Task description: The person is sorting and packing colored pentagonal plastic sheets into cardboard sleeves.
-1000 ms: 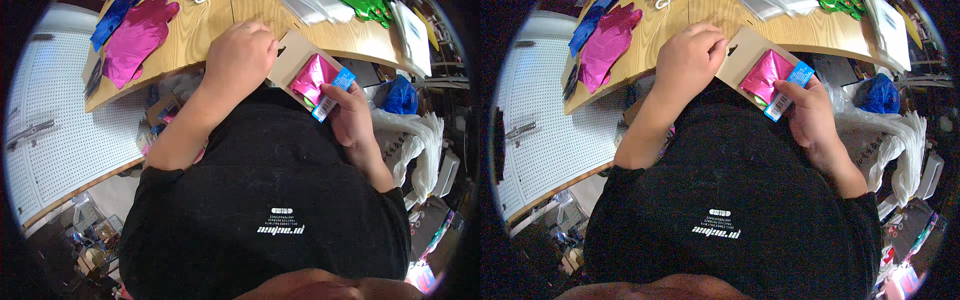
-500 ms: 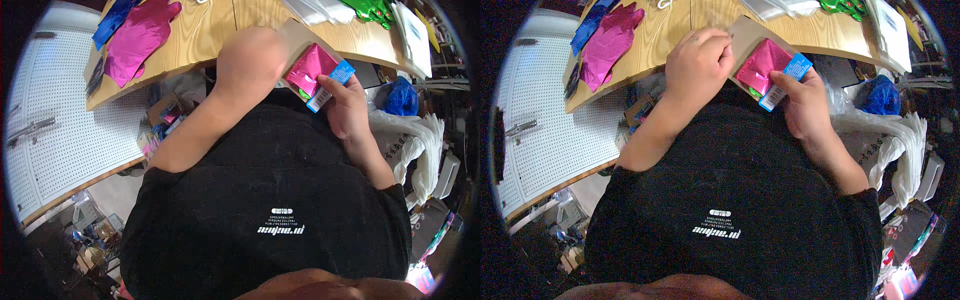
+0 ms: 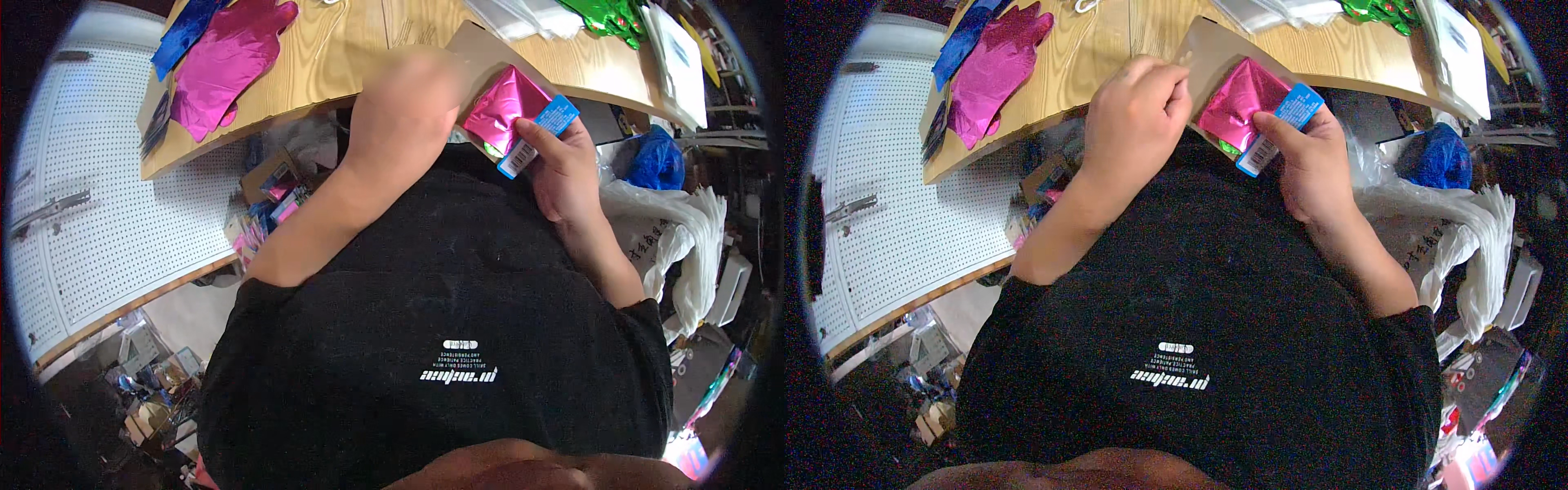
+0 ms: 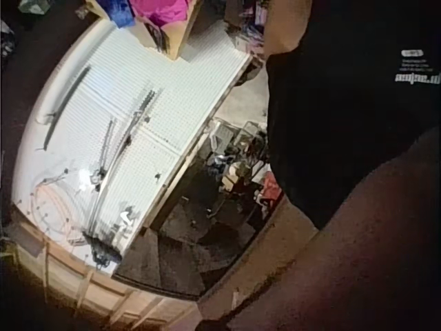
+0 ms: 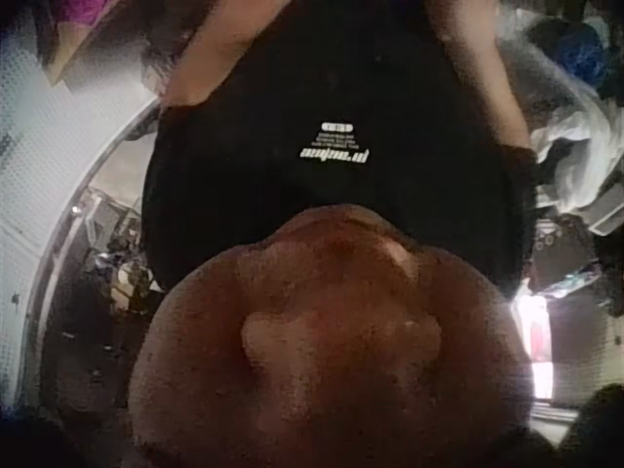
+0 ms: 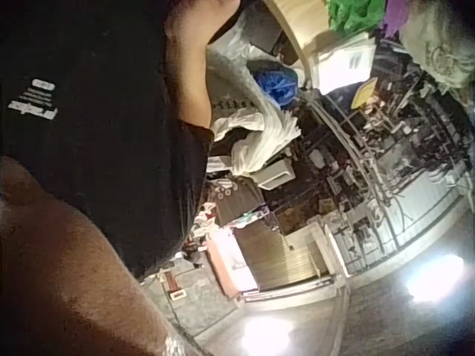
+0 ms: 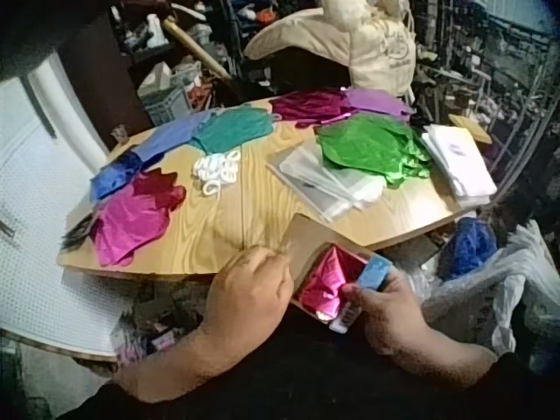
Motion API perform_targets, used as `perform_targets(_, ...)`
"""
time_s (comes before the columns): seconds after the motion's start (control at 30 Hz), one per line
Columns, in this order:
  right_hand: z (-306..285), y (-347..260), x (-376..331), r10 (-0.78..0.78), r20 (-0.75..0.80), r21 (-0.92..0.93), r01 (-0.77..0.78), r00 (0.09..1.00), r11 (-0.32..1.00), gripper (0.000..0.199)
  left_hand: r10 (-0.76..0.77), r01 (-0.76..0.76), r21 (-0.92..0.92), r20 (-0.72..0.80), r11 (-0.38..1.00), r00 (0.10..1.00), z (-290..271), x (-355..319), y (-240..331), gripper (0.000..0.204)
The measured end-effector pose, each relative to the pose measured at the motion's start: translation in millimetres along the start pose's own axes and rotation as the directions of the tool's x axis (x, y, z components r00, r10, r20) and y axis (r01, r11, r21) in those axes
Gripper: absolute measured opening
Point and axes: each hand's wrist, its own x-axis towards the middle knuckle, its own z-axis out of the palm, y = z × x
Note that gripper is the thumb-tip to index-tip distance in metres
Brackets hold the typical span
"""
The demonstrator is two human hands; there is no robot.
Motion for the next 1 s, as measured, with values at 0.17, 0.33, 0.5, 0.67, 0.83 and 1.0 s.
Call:
perform_targets(0.17,-7,3,0,-0.010,0.034,-0.062,0.012,0.999,0.998,0.034,-0.050,0.050,-0.004,-0.034,0.999,0.998,-2,12,1,0.017)
perform_targets(0.33,-10,6,0,-0.041,0.062,-0.154,0.050,0.997,0.987,0.033,0.037,-0.039,-0.025,-0.076,0.999,0.996,1,15,-3,0.017)
perform_targets(0.5,-18,10,8,-0.072,0.089,-0.223,0.091,0.993,0.970,0.034,0.099,-0.108,-0.080,-0.105,0.991,0.990,4,10,0,0.019)
perform_targets(0.67,-21,9,18,-0.057,0.149,-0.183,0.085,0.987,0.979,0.033,0.095,-0.104,-0.069,-0.124,0.992,0.988,-1,15,2,0.020)
perform_targets(0.83,-10,2,15,-0.122,0.177,-0.214,0.159,0.977,0.964,0.027,-0.014,0.007,-0.062,-0.103,0.998,0.995,-7,17,0,0.021)
perform_targets(1.0,-17,12,17,-0.139,0.167,-0.214,0.173,0.976,0.961,0.029,0.060,-0.066,-0.075,-0.087,0.995,0.994,-5,11,10,0.021)
